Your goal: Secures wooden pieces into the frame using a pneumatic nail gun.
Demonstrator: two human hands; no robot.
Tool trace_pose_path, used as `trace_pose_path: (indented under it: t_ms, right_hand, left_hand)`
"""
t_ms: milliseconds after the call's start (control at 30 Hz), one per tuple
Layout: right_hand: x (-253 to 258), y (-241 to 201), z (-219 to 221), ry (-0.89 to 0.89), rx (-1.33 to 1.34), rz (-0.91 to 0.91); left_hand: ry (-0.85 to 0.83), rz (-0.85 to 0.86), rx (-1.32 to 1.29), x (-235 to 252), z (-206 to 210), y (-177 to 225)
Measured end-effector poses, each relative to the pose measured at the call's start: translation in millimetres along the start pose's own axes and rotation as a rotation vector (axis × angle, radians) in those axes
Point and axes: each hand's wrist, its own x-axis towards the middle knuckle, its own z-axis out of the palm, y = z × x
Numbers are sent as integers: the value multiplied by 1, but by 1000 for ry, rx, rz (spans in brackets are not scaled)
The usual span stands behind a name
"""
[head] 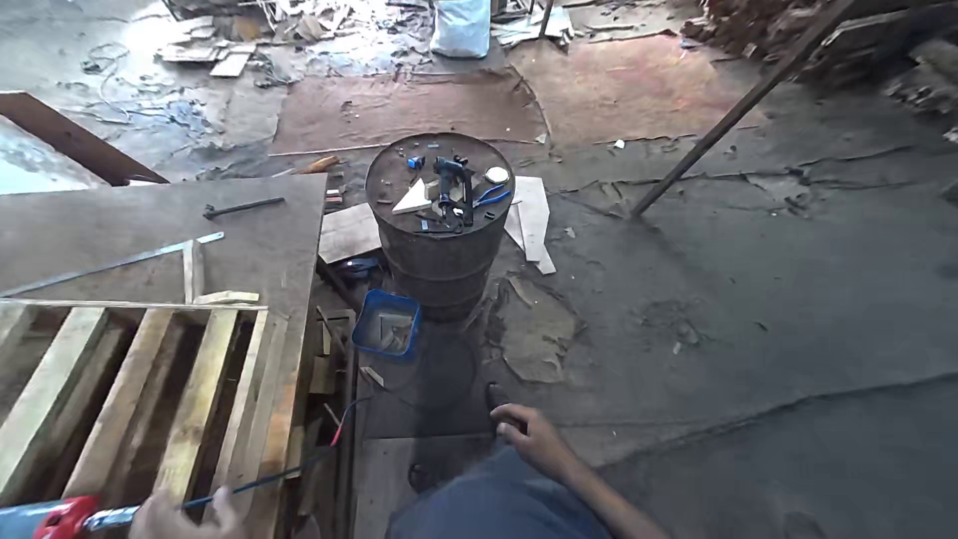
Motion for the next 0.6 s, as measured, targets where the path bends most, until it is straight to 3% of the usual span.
trace_pose_path:
  t_ms: [100,200,333,433,500,600]
  right_hand:
    - [33,12,-34,-23,36,7]
    - [85,21,-74,-113,4,-67]
    - [152,29,-175,-131,-119,-177]
    - [173,59,-265,177,-9,-139]
    - [161,91,-310,413,63,-4]
    - [124,144,-349,462,105,213]
  left_hand:
    - [-228,47,-267,16,36,115]
    - [-361,139,-373,42,102,222]
    - [-516,205,-386,86,190,354]
    - [-588,291,-358,152,250,441]
    - [-593,312,-323,200,299,484]
    - [-544,214,-210,251,364,528]
